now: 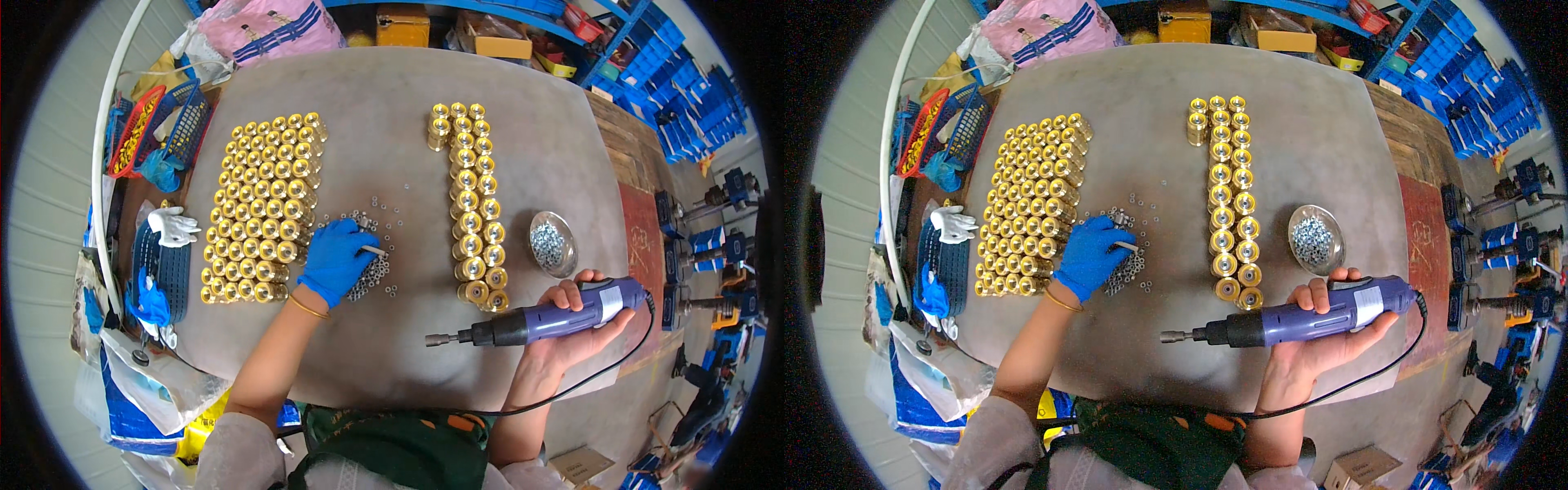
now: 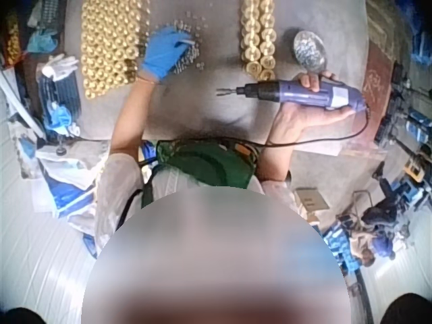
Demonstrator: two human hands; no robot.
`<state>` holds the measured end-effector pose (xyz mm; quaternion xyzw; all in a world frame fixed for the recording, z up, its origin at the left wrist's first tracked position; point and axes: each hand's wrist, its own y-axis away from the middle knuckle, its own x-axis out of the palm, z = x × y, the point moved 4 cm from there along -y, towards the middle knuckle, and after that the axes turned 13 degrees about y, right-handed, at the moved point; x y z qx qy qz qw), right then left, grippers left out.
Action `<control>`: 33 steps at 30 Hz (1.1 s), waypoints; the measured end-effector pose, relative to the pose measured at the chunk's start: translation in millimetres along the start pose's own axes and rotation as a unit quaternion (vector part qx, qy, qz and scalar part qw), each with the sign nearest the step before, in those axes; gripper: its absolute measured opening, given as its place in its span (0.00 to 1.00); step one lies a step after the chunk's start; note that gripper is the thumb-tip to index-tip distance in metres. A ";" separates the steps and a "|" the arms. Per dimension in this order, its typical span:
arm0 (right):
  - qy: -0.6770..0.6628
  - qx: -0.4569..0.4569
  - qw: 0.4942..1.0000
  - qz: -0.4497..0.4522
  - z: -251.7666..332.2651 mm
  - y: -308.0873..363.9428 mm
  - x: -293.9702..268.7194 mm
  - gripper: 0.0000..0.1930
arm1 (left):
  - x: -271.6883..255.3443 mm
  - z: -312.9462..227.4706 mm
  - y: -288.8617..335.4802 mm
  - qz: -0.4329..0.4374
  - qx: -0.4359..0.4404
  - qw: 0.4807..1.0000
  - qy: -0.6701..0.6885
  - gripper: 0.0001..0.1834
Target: Assembling electronic components by inserting small pins or screws into cylindrical housings using an electric screwdriver.
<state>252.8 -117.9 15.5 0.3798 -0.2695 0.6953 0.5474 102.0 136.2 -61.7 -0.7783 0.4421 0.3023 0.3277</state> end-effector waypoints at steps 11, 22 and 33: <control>-0.055 -0.010 0.998 -0.012 -4.6 -6.9 -4.1 0.28 | 22.8 -78.2 60.9 0.047 -0.277 0.627 0.726 0.06; -0.095 0.042 0.994 -0.042 -13.9 -6.3 -15.2 0.26 | 40.0 -115.1 68.1 0.104 -0.380 0.377 0.838 0.08; -0.133 0.046 0.988 -0.058 -8.5 -14.6 -33.2 0.25 | -18.1 -51.6 -21.1 0.056 -0.148 0.933 0.324 0.13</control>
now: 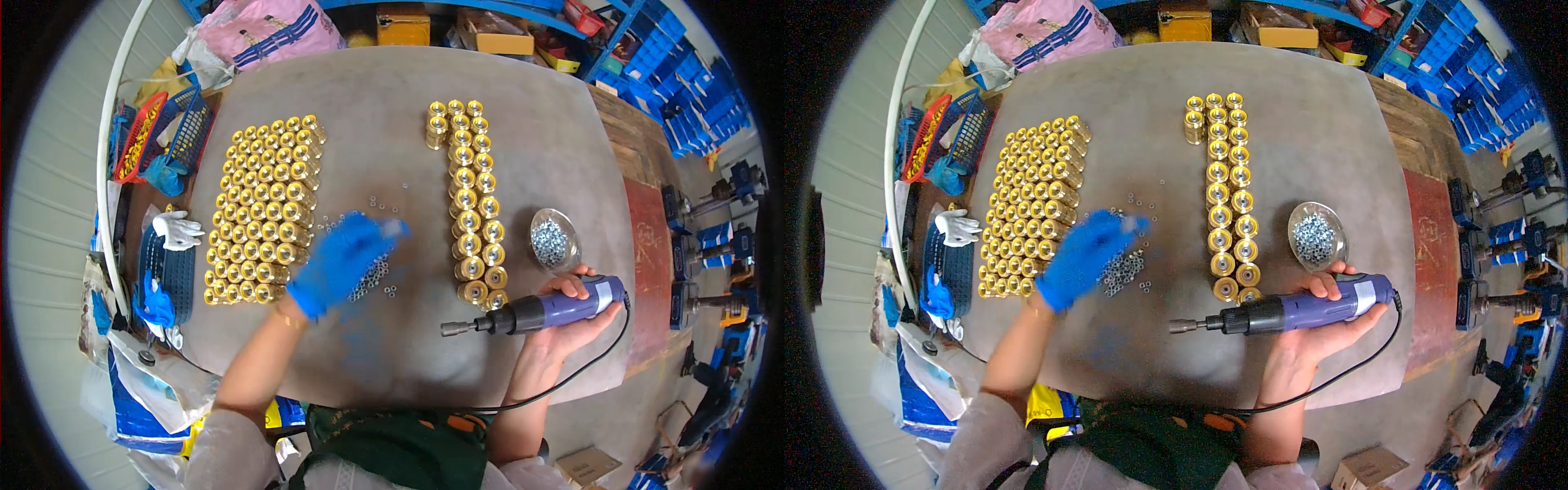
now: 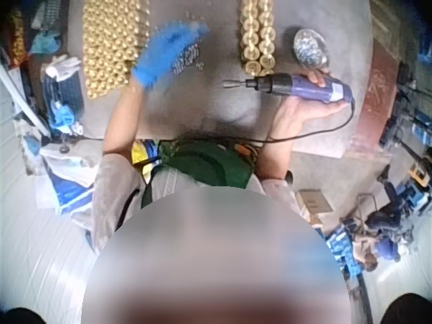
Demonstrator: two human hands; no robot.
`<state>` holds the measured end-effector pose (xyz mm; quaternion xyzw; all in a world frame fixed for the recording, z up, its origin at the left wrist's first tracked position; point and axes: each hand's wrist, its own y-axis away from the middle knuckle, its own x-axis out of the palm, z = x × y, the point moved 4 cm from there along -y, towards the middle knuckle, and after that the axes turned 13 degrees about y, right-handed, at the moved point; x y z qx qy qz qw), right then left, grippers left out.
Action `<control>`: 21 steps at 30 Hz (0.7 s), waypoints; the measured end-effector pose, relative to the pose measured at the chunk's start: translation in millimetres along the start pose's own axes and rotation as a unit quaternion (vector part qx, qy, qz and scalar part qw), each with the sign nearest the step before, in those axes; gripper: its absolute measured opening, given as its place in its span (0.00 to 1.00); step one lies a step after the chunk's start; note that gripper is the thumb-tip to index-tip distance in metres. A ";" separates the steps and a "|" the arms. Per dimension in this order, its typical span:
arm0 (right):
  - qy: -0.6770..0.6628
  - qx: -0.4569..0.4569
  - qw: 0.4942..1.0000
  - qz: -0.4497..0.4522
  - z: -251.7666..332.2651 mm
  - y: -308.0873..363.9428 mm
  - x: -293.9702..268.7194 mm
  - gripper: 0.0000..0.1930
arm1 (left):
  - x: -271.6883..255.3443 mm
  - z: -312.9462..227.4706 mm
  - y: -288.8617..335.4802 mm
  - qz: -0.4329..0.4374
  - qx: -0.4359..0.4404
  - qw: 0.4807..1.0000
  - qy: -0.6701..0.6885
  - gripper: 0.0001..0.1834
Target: Assembling electronic components by inserting small pins or screws into cylindrical housings using an electric screwdriver.
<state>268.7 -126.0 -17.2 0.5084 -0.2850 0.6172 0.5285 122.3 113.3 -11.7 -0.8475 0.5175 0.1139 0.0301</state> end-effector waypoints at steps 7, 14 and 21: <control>0.018 -0.008 1.000 0.008 2.8 -1.3 -2.9 0.26 | -53.9 48.4 -61.5 -0.088 0.013 0.980 -0.177 0.14; 0.046 -0.020 0.999 0.019 3.6 -3.6 -5.6 0.25 | -45.7 53.5 -67.0 -0.068 0.005 0.988 -0.136 0.14; 0.065 -0.013 0.998 -0.021 2.2 -1.7 -6.4 0.27 | -42.7 42.0 -92.3 0.002 -0.055 0.981 -0.186 0.15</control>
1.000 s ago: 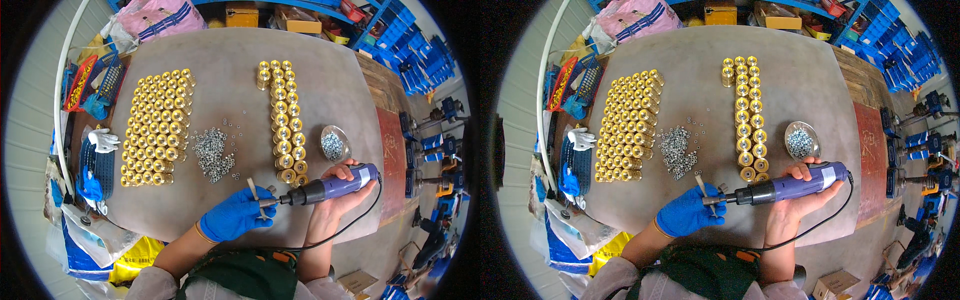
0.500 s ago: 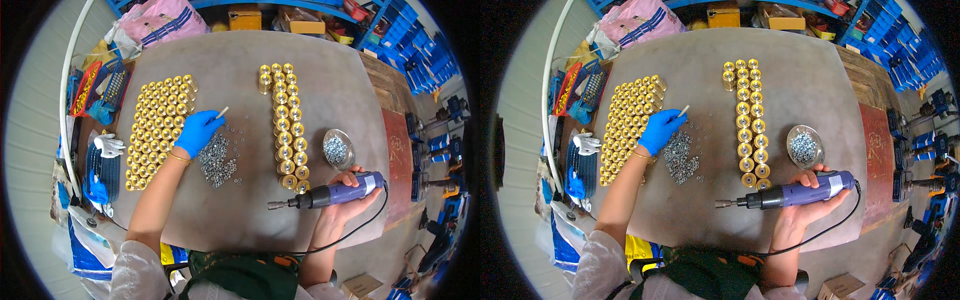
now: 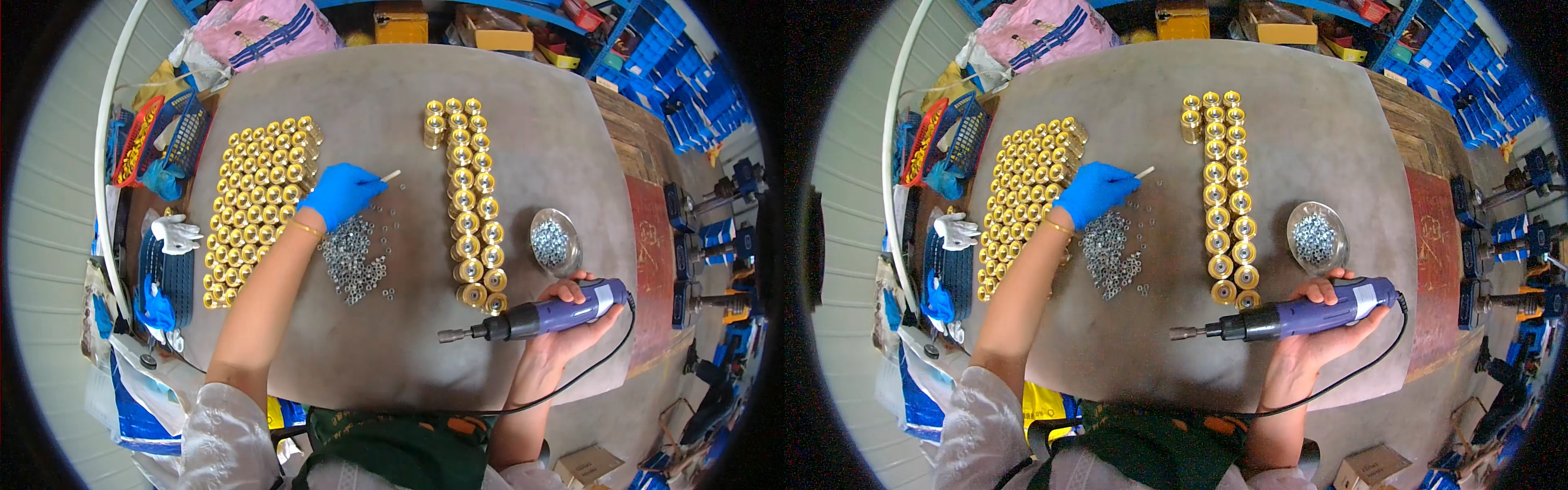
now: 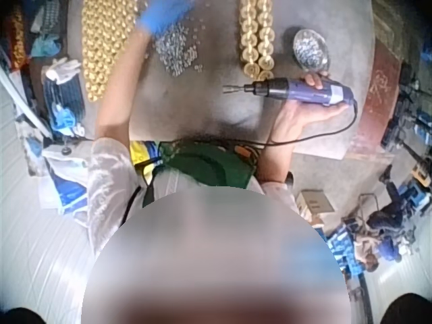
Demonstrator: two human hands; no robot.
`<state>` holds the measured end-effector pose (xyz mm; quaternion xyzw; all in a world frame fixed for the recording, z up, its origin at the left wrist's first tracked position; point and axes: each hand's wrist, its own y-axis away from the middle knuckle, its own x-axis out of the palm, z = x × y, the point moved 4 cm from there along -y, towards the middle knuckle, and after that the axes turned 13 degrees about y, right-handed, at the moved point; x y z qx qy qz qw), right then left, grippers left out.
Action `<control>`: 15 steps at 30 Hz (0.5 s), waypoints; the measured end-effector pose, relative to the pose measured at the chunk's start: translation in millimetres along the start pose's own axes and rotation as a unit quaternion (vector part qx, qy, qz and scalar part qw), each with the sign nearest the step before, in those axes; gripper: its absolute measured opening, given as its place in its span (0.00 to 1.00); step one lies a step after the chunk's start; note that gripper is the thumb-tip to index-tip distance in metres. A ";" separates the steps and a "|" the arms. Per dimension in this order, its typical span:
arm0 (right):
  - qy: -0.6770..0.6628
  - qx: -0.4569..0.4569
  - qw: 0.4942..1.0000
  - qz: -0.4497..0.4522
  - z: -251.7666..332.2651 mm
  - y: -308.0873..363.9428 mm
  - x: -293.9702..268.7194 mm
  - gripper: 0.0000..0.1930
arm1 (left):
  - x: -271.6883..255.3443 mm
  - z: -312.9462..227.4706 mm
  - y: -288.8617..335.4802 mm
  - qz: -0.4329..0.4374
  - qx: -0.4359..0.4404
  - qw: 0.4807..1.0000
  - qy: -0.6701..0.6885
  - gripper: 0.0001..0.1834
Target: Assembling electronic components by inserting small pins or screws into cylindrical housings using an electric screwdriver.
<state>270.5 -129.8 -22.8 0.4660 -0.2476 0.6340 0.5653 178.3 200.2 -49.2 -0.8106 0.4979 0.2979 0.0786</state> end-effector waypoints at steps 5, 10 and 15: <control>-0.001 0.006 1.000 0.003 1.0 5.2 4.1 0.26 | -3.2 4.1 -13.5 0.072 -0.002 0.997 -0.037 0.14; 0.020 0.014 1.000 0.009 -2.3 6.8 1.1 0.26 | -1.8 -0.7 -5.7 0.022 0.068 0.989 -0.128 0.12; -0.008 0.030 0.999 0.020 -1.2 8.3 8.6 0.26 | -38.4 -14.3 65.9 -0.065 0.052 0.996 -0.016 0.10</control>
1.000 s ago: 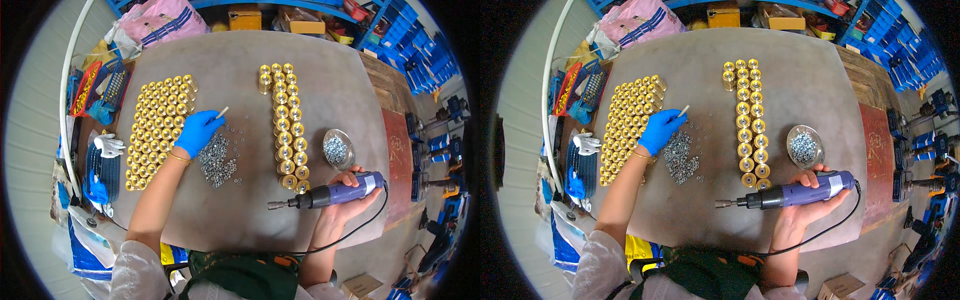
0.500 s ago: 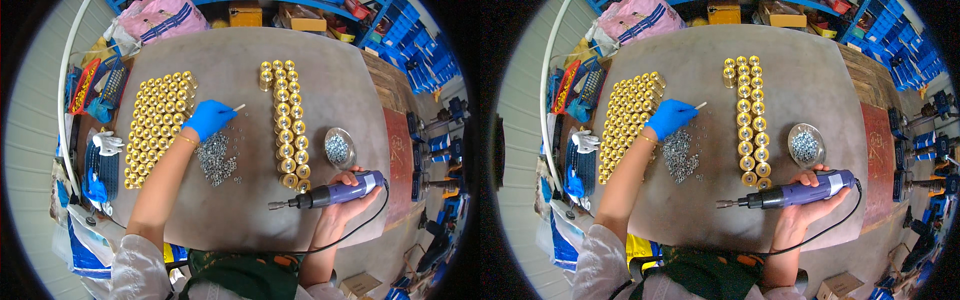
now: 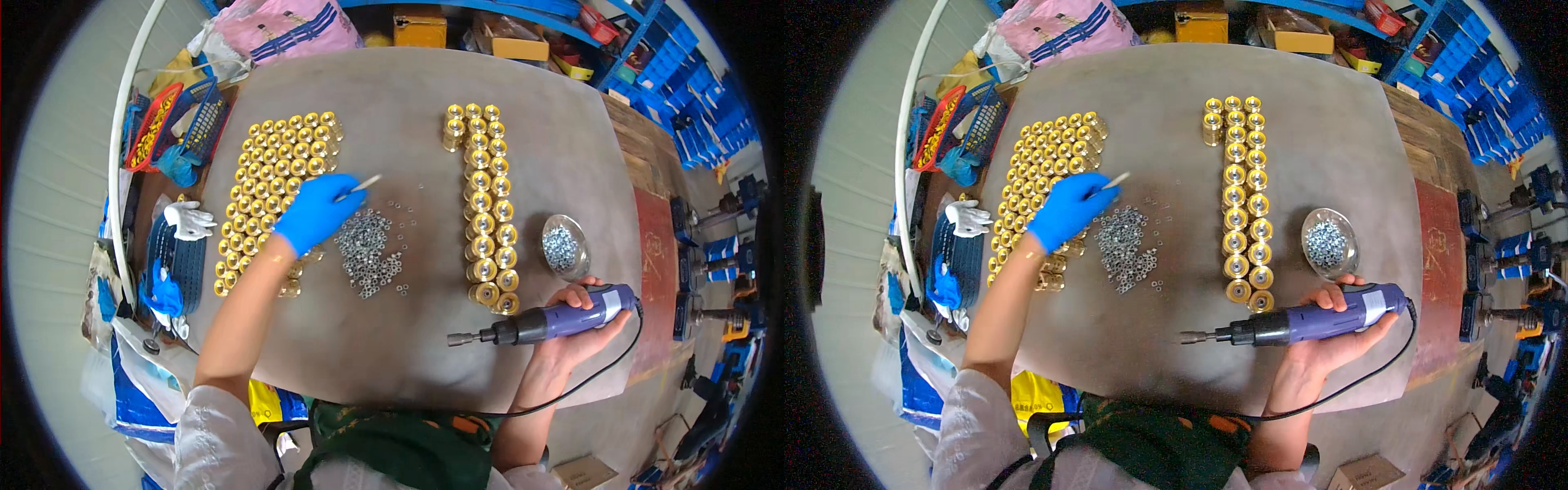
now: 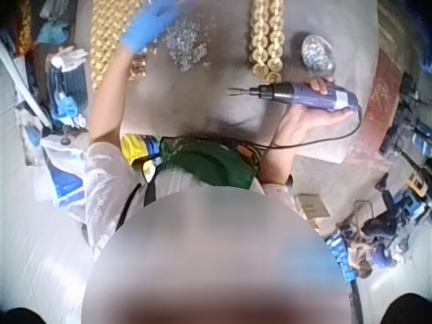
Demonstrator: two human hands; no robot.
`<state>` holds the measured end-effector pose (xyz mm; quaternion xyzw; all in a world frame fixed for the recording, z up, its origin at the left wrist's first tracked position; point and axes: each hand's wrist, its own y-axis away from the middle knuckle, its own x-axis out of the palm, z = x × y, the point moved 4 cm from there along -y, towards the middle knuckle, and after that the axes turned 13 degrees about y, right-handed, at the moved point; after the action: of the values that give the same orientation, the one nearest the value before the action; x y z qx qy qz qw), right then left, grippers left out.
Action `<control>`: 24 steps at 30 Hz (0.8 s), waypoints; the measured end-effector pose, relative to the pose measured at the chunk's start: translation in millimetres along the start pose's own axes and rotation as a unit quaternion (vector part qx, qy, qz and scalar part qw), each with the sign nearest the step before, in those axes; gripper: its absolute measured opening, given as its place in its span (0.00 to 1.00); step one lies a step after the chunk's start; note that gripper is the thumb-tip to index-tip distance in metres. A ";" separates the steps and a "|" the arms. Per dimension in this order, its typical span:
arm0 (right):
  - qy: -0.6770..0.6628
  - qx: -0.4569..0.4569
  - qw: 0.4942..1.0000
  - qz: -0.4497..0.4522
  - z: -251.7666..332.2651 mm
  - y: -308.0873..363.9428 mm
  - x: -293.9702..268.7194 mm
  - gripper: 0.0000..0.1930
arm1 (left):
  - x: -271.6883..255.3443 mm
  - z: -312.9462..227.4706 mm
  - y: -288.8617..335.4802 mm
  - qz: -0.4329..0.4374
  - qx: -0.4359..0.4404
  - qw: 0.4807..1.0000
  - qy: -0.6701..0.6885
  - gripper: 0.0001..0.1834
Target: Assembling electronic components by inserting small pins or screws into cylindrical housings using an electric screwdriver.
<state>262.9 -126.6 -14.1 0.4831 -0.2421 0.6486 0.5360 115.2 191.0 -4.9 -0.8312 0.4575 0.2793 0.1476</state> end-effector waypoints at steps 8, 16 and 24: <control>0.033 -0.001 0.999 0.006 -14.2 -2.1 0.4 0.26 | -43.2 42.8 80.2 -0.094 -0.053 0.994 0.003 0.11; 0.005 0.011 0.999 0.037 -9.7 5.2 3.5 0.25 | -28.6 28.3 87.7 -0.076 0.068 0.981 -0.162 0.13; 0.039 -0.001 0.999 0.016 -10.2 5.5 2.1 0.27 | -18.2 20.0 103.0 -0.034 0.065 0.981 -0.180 0.20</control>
<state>254.1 -118.8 -15.3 0.4529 -0.2292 0.6752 0.5352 14.1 157.9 -8.9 -0.7709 0.4123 0.3888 0.2908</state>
